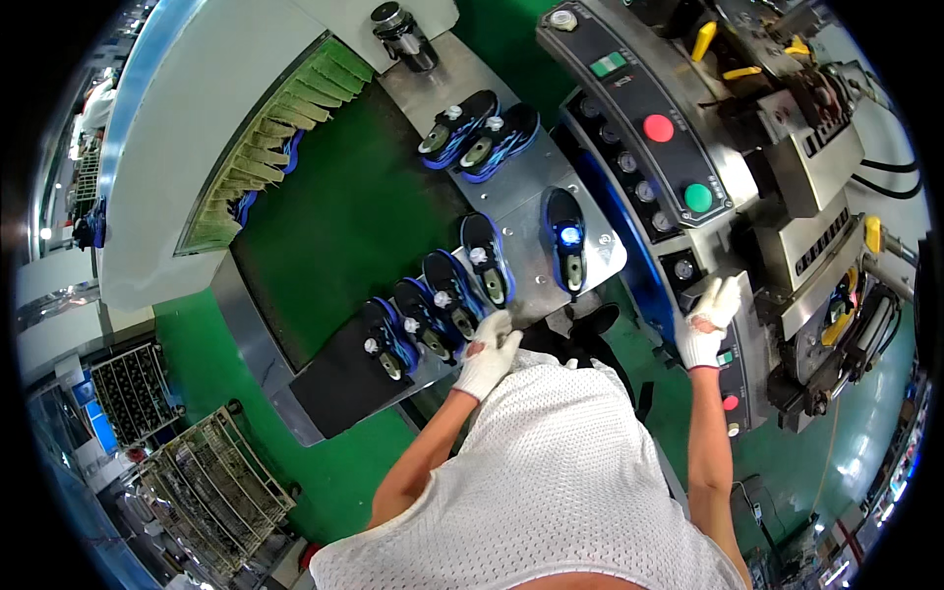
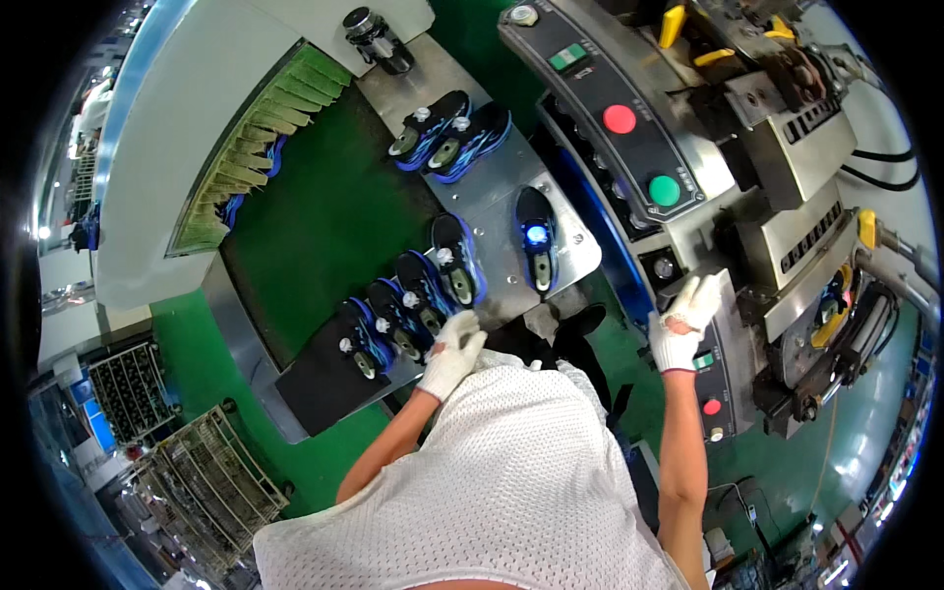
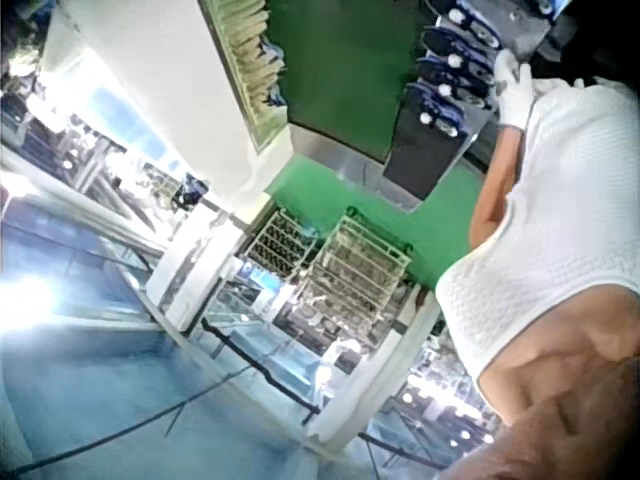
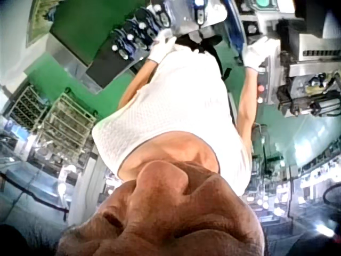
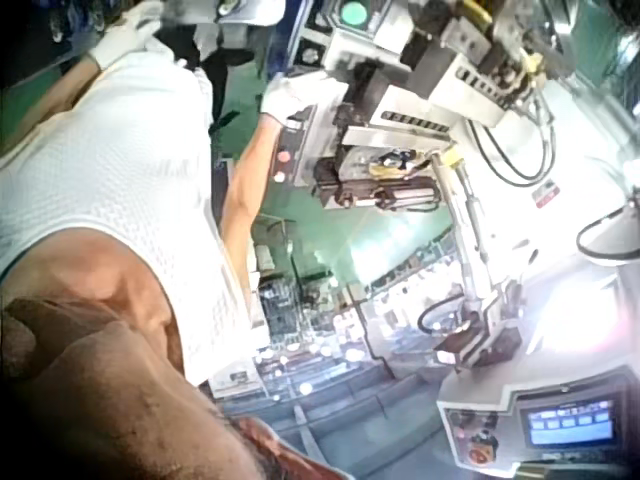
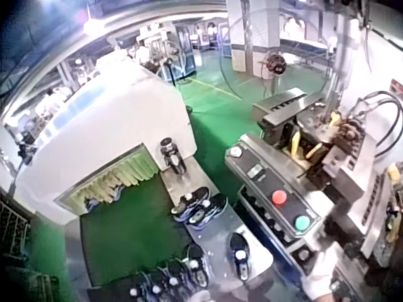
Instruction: The person repeatedly picks up blue and black sneakers from a conveyor belt, places them into a machine, and removes them after processing. The person then places the processed sneakers back onto the conveyor belt.
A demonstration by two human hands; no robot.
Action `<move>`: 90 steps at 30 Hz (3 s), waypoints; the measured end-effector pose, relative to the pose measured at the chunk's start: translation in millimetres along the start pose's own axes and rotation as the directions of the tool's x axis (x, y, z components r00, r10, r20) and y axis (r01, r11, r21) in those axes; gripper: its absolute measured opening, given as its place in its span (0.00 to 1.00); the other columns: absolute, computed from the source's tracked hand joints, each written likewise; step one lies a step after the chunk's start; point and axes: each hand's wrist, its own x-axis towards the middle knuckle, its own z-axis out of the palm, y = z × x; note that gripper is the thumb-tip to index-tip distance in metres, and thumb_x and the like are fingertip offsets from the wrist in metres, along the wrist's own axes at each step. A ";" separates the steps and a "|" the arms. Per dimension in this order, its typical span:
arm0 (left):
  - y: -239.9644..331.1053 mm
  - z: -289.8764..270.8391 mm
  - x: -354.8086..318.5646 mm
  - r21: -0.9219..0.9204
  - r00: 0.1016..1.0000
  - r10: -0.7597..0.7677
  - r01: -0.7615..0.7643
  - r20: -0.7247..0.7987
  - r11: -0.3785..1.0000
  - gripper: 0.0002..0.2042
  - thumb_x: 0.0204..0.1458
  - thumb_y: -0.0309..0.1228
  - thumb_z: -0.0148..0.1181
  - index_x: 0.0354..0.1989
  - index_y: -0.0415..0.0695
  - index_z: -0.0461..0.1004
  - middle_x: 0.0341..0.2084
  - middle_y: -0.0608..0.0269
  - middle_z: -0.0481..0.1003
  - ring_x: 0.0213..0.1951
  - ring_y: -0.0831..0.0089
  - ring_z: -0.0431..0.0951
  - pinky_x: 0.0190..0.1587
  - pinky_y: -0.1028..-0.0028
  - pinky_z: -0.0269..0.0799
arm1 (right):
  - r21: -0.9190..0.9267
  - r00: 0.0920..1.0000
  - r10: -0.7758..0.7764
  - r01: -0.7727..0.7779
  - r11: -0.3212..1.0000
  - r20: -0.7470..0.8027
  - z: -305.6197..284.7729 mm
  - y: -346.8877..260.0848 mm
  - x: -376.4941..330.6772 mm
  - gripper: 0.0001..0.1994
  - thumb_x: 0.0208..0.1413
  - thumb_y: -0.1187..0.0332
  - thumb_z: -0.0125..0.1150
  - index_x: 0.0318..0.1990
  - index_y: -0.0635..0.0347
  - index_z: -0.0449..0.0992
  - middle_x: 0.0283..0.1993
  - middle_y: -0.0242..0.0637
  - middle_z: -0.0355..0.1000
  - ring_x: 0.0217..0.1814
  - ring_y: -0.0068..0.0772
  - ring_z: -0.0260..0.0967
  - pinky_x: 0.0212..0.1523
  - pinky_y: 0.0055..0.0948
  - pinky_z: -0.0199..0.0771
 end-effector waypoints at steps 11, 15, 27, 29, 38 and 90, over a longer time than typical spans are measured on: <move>7.6 -127.7 30.8 0.555 0.901 0.433 -0.341 -0.039 0.759 0.26 0.45 0.25 0.74 0.55 0.42 0.73 0.53 0.52 0.72 0.53 0.57 0.77 0.52 0.63 0.76 | 0.507 0.990 -0.142 0.117 0.854 0.012 -1.9 -124.8 -19.1 0.45 0.54 0.59 0.70 0.74 0.71 0.55 0.78 0.61 0.48 0.83 0.56 0.43 0.79 0.41 0.45; -16.7 -125.3 62.8 0.535 0.954 0.254 -0.298 0.158 0.790 0.23 0.52 0.28 0.67 0.58 0.43 0.73 0.51 0.53 0.74 0.49 0.56 0.80 0.51 0.60 0.76 | 0.657 0.952 -0.292 0.160 0.737 0.096 38.9 -153.7 -35.7 0.48 0.57 0.51 0.66 0.78 0.59 0.47 0.80 0.55 0.45 0.84 0.56 0.39 0.75 0.65 0.45; -34.9 -97.4 39.0 0.501 0.969 0.243 -0.186 -0.050 0.845 0.35 0.56 0.24 0.68 0.70 0.34 0.56 0.63 0.44 0.66 0.63 0.55 0.71 0.64 0.63 0.70 | 0.642 0.831 0.024 -0.447 0.622 0.556 70.3 -122.6 -117.3 0.45 0.57 0.50 0.66 0.75 0.67 0.55 0.77 0.55 0.55 0.79 0.54 0.53 0.76 0.43 0.52; -30.1 -73.4 27.8 0.220 0.952 0.146 -0.087 -0.270 0.972 0.38 0.58 0.26 0.67 0.72 0.32 0.51 0.66 0.40 0.62 0.66 0.53 0.68 0.66 0.62 0.67 | 0.759 0.865 0.022 -0.452 0.469 0.502 97.6 -120.2 -130.1 0.44 0.56 0.51 0.66 0.74 0.66 0.56 0.78 0.55 0.54 0.81 0.53 0.50 0.77 0.42 0.51; -70.6 -25.3 83.2 0.459 0.855 -0.240 0.460 -0.459 0.760 0.48 0.47 0.48 0.75 0.69 0.31 0.57 0.58 0.33 0.71 0.58 0.46 0.75 0.59 0.57 0.71 | 0.833 0.966 -0.016 -0.214 0.510 0.258 71.0 -186.2 -36.7 0.45 0.53 0.51 0.67 0.74 0.64 0.55 0.78 0.53 0.54 0.81 0.53 0.49 0.76 0.53 0.48; -22.1 460.6 -508.6 -0.807 -0.639 0.495 -0.501 0.589 0.314 0.31 0.56 0.41 0.61 0.65 0.36 0.66 0.58 0.39 0.73 0.60 0.44 0.74 0.61 0.53 0.70 | 0.695 -0.569 0.723 -0.698 -0.172 -0.392 -83.4 143.0 -744.8 0.31 0.61 0.63 0.67 0.66 0.74 0.66 0.66 0.56 0.70 0.64 0.46 0.72 0.66 0.41 0.69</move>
